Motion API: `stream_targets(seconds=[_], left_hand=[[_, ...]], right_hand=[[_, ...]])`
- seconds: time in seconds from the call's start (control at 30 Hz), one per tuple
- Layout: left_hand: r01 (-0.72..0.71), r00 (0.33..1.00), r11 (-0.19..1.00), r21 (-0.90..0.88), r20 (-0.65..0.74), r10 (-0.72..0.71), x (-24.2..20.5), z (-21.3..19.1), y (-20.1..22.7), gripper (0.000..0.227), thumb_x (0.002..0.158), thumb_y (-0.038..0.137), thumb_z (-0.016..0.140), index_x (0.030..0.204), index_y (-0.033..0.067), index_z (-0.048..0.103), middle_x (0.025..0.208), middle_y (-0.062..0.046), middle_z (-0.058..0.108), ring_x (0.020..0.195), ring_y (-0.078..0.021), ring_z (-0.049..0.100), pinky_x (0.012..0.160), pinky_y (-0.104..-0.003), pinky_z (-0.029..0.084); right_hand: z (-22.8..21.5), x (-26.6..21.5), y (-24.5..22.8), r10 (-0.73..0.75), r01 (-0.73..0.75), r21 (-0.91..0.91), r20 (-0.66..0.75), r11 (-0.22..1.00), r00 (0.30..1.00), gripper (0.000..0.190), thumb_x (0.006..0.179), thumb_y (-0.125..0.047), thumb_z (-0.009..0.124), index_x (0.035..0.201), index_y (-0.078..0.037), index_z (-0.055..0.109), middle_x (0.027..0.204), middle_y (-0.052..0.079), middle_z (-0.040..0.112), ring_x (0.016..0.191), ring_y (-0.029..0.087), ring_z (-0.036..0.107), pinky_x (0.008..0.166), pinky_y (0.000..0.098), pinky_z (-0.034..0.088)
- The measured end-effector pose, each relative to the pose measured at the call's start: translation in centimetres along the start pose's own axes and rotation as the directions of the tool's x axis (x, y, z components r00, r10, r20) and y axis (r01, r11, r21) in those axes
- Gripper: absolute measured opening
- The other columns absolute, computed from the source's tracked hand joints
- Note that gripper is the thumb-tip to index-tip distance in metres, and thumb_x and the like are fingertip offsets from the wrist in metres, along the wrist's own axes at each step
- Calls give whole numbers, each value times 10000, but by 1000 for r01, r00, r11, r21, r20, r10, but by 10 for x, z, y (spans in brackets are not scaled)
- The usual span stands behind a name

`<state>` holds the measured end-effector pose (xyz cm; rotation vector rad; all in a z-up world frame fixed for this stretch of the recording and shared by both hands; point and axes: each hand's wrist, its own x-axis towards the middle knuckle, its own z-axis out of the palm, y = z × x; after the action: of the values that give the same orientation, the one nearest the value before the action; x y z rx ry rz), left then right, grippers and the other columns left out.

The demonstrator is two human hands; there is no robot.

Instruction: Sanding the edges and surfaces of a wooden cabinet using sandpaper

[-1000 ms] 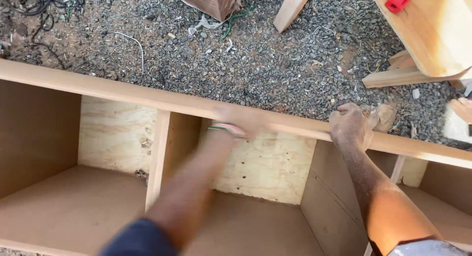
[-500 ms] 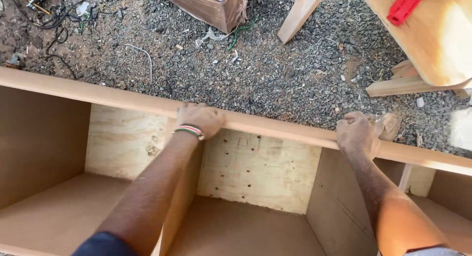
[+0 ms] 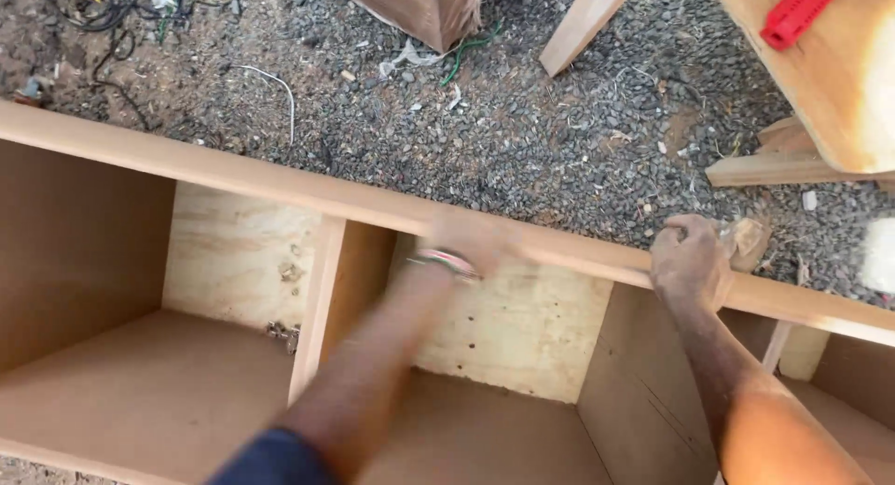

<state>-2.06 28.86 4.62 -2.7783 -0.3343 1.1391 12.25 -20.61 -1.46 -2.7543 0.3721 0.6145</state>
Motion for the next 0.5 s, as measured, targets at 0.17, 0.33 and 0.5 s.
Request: stream_targets(seconds=[0.17, 0.33, 0.5], left_hand=[[-100, 995, 994, 38, -11, 100, 17, 18, 13, 515, 1121, 479, 353, 1384, 420, 792, 1314, 22, 900, 1275, -346, 859, 1126, -720, 561], [-184, 981, 977, 109, -39, 189, 34, 16, 3, 489, 1109, 453, 365, 1388, 414, 764, 1279, 22, 903, 1225, -335, 880, 1078, -717, 601], [-296, 950, 941, 162, -46, 307, 32, -5, 25, 466, 1097, 427, 376, 1392, 409, 736, 1244, 22, 906, 1176, -324, 900, 1030, -715, 641]], right_hand=[[-22, -22, -25, 27, -26, 64, -18, 998, 999, 354, 1149, -366, 605, 1412, -345, 841, 1381, 97, 878, 1407, 401, 765, 1201, 597, 579], [0, -20, -25, 1, 6, 123, -57, 992, 998, 333, 1155, -278, 578, 1396, -282, 808, 1376, 149, 866, 1391, 435, 758, 1191, 620, 570], [-29, -35, -39, -9, 31, 271, -85, 962, 996, 293, 1170, -170, 625, 1422, -161, 775, 1376, 189, 791, 1389, 445, 732, 1175, 663, 582]])
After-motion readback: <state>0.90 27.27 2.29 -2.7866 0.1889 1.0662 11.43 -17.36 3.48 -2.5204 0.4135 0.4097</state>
